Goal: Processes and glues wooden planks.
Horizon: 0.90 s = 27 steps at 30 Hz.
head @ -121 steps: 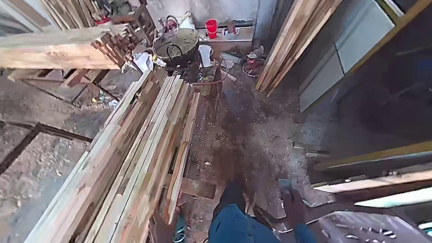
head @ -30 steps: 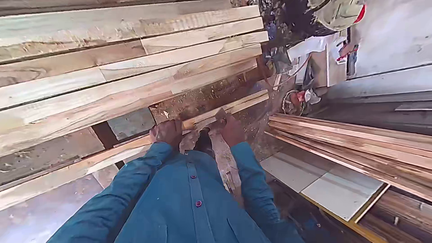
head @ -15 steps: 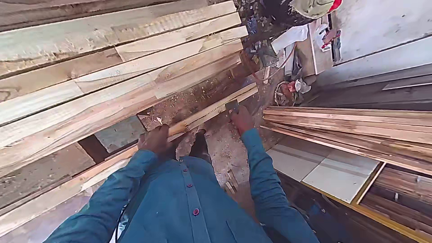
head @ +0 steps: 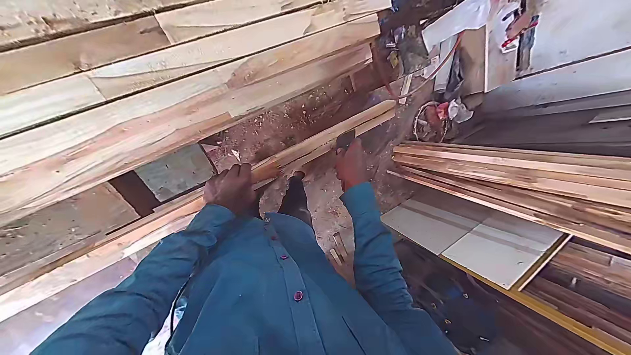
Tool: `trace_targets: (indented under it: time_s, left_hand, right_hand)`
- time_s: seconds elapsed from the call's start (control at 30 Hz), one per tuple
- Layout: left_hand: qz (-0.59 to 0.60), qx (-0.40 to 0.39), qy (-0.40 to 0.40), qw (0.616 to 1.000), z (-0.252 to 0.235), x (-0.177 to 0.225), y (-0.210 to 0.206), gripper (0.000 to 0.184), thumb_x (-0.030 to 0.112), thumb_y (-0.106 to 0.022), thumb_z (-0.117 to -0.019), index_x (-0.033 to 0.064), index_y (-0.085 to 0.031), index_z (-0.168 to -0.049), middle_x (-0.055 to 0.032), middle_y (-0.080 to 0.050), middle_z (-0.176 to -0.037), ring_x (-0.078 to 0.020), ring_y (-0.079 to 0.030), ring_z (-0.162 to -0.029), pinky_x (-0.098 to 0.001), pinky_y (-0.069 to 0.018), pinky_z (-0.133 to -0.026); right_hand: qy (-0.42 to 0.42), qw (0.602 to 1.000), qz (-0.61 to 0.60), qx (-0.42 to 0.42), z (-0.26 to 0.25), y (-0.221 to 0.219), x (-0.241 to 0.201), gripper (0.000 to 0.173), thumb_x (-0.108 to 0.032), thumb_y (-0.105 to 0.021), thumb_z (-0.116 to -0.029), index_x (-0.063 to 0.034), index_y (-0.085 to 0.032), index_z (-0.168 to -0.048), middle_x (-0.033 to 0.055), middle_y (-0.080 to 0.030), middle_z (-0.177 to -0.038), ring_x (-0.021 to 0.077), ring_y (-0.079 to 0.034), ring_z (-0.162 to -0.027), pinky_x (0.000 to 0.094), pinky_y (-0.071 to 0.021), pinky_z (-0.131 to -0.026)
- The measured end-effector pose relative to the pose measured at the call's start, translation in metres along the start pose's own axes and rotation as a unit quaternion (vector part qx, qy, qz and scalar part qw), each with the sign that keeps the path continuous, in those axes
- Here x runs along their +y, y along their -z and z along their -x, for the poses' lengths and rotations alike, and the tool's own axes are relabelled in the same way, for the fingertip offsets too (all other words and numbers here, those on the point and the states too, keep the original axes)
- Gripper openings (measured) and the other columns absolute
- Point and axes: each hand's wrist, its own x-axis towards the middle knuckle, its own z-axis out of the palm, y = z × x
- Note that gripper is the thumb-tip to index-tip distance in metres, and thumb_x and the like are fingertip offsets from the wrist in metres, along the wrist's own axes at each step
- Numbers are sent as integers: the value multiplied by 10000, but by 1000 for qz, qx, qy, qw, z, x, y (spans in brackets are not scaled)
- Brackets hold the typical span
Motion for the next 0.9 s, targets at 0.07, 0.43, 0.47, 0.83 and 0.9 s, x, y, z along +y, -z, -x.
trace_targets:
  time_s: [0.07,0.43,0.47,0.83,0.9]
  left_hand:
    - [-1,-3,3,1000,-4,-3,0,533,332,-795,-833,33,-622,-1239,-245,-695,-1114,-474,-707,-949,-661,-540,-697]
    - [-19,-6,36,999,-5,-6,-2,570,386,-807,-822,91,-625,-1275,-221,-708,-1131,-466,-712,-959,-702,-533,-713]
    - [-16,-7,35,999,-4,-6,-2,574,387,-804,-832,85,-622,-1286,-225,-704,-1143,-470,-710,-962,-703,-530,-722]
    - [-36,-11,24,999,-2,1,-2,583,389,-788,-835,70,-620,-1293,-230,-701,-1161,-472,-704,-1009,-687,-531,-747]
    - [-33,-17,21,999,-2,0,-6,578,393,-799,-826,62,-626,-1267,-230,-704,-1137,-461,-711,-987,-678,-543,-740]
  right_hand:
    - [32,999,7,10,18,-13,-9,491,-183,-606,-1012,13,-407,-1416,251,-664,-1087,372,-707,-889,546,-588,-767]
    - [79,996,10,48,16,-3,7,456,-169,-619,-993,33,-473,-1375,265,-693,-1069,429,-706,-997,607,-561,-861]
    - [63,996,18,58,1,5,11,442,-194,-606,-998,27,-482,-1360,265,-692,-1089,433,-697,-1028,611,-545,-874]
    - [9,999,21,23,11,1,-4,520,-150,-627,-982,40,-417,-1419,275,-671,-1168,414,-692,-1079,562,-552,-909]
    - [30,1000,5,6,32,-23,-3,535,-138,-608,-981,35,-388,-1436,272,-661,-1163,402,-702,-1036,555,-578,-868]
